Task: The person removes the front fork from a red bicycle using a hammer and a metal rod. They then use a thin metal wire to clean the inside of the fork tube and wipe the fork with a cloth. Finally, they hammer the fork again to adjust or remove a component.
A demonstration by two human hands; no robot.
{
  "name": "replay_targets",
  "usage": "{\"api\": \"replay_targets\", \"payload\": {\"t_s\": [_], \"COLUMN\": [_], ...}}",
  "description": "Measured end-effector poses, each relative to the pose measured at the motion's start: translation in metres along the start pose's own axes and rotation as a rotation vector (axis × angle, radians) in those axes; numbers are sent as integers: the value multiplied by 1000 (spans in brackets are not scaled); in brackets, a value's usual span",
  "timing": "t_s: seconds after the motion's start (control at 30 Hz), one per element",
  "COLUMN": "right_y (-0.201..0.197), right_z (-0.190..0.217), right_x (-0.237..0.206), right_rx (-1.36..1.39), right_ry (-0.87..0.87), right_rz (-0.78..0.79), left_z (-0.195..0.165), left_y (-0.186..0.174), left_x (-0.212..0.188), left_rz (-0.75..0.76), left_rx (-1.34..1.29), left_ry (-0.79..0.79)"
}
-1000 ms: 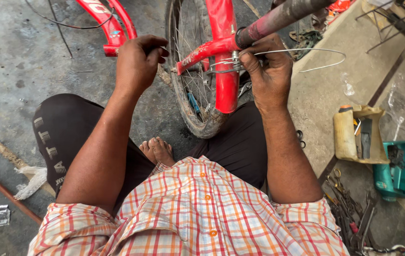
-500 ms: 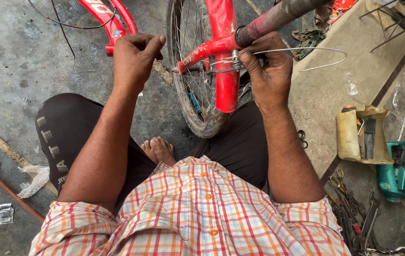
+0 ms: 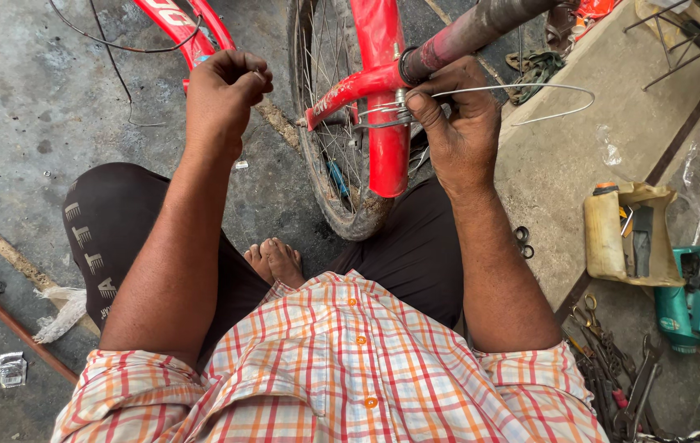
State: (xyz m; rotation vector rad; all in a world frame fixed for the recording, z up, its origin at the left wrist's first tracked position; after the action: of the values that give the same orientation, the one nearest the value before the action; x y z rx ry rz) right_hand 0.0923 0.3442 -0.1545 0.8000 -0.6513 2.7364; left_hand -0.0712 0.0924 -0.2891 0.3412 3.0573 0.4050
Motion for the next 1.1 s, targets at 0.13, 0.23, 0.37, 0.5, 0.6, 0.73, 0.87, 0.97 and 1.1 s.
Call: {"api": "replay_targets", "payload": {"t_s": [0.13,0.23,0.37,0.5,0.6,0.73,0.87,0.97,1.1], "right_y": [0,2,5,6,7,8,-2,-16,-15], "right_z": [-1,-1,-1,0,-1,-2,-7,-3,3], "right_x": [0,-1,0,1,1,-2,1,9,19], "right_rx": [18,21,8,-15,2,-42,309,341,214], "right_ry": [25,37,35,12,13,-20,82,32,-41], "right_rz": [1,3,11,15,13,28,12,-110,-139], "left_z": [1,4,-4,-17,-40,-38,-34,-32,-32], "left_y": [0,1,8,23,49,84,87,86,88], "left_x": [-2,-7,-8,-14,-32,-54,-49,-44,-47], "left_rz": [20,7,89,163,249,361,273,276,287], "left_rx": [-118,-131,-241,-306,55,212,316,284,312], "left_ry": [-139,-254,-231,-222,268,423,451,464,533]}}
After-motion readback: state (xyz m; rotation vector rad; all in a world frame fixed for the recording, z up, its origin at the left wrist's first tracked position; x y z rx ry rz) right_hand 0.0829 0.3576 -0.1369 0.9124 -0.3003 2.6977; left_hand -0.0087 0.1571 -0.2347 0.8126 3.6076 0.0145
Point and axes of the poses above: each hand's wrist, its own x-axis towards the middle knuckle, its own y-axis out of the palm, z = x × y, the point moved 5 cm from there along x, towards the middle knuckle, and after that the axes turned 3 degrees about -x, right-handed, at the moved point
